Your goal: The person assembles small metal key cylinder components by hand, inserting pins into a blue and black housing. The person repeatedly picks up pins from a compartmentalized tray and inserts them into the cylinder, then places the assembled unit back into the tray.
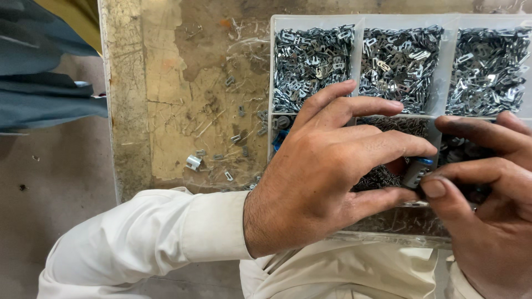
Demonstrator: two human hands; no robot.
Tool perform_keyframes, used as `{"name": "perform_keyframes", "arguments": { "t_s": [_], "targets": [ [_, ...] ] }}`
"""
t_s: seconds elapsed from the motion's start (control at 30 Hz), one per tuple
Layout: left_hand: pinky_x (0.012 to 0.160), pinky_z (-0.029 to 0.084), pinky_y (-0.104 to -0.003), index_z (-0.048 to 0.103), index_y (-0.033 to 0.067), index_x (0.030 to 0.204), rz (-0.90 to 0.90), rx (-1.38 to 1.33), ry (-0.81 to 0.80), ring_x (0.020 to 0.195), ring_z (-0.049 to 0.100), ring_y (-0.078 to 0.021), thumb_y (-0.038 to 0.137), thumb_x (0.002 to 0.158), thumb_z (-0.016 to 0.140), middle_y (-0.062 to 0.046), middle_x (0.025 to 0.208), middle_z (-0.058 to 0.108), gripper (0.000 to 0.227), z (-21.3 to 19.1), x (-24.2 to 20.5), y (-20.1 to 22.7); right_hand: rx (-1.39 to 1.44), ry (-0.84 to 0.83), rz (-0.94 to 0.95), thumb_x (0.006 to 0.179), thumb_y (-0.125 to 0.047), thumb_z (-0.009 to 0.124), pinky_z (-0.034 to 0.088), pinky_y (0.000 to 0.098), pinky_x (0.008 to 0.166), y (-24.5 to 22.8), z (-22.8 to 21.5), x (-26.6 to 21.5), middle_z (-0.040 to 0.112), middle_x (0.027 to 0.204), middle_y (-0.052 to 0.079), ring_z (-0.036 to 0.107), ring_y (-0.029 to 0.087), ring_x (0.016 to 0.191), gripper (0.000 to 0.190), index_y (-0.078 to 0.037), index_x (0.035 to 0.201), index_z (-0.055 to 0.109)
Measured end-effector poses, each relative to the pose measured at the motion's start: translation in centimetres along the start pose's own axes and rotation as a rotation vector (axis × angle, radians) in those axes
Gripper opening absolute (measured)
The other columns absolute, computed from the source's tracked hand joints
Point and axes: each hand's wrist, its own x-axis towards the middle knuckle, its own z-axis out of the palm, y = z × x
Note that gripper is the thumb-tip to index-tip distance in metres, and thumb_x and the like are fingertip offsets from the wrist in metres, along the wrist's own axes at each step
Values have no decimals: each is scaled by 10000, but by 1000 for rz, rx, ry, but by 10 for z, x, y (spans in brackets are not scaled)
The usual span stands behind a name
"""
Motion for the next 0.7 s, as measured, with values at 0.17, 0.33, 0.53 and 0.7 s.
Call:
{"name": "perform_keyframes", "arguments": {
  "t_s": [0.17, 0.33, 0.53, 0.7],
  "targets": [
    [1305, 282, -504, 669, 185, 1240, 6, 5, 15, 1356, 583, -225, 222, 831, 856, -17, 1192, 739, 451, 2, 0, 0, 15, 2, -6, 980, -154, 780, 337, 406, 1282, 1, -1, -1, 700, 1339, 142, 617, 210, 1318, 85, -107, 993, 710],
    [1309, 267, -518, 654, 178, 1259, -17, -24, 3, 1346, 592, -229, 183, 846, 838, -11, 1148, 745, 452, 2, 1, 0, -51, -25, -9, 1055, -190, 754, 343, 409, 1294, 6, -2, -5, 712, 1327, 128, 623, 205, 1301, 96, -108, 1014, 727],
    [1289, 266, -523, 652, 156, 1261, -18, -29, 7, 1336, 592, -238, 169, 857, 833, -29, 1131, 752, 443, 2, 1, 0, -57, 10, -5, 1126, -174, 704, 346, 413, 1292, 3, 1, -7, 710, 1332, 133, 624, 222, 1304, 118, -85, 1055, 737],
    [1284, 310, -506, 669, 150, 1281, -20, 10, 30, 1341, 600, -242, 202, 879, 817, -65, 1220, 742, 432, 2, 0, 0, -11, 113, -9, 1101, -140, 694, 381, 414, 1270, -13, 11, 3, 704, 1357, 147, 618, 254, 1340, 98, -65, 1118, 755]
  ]
}}
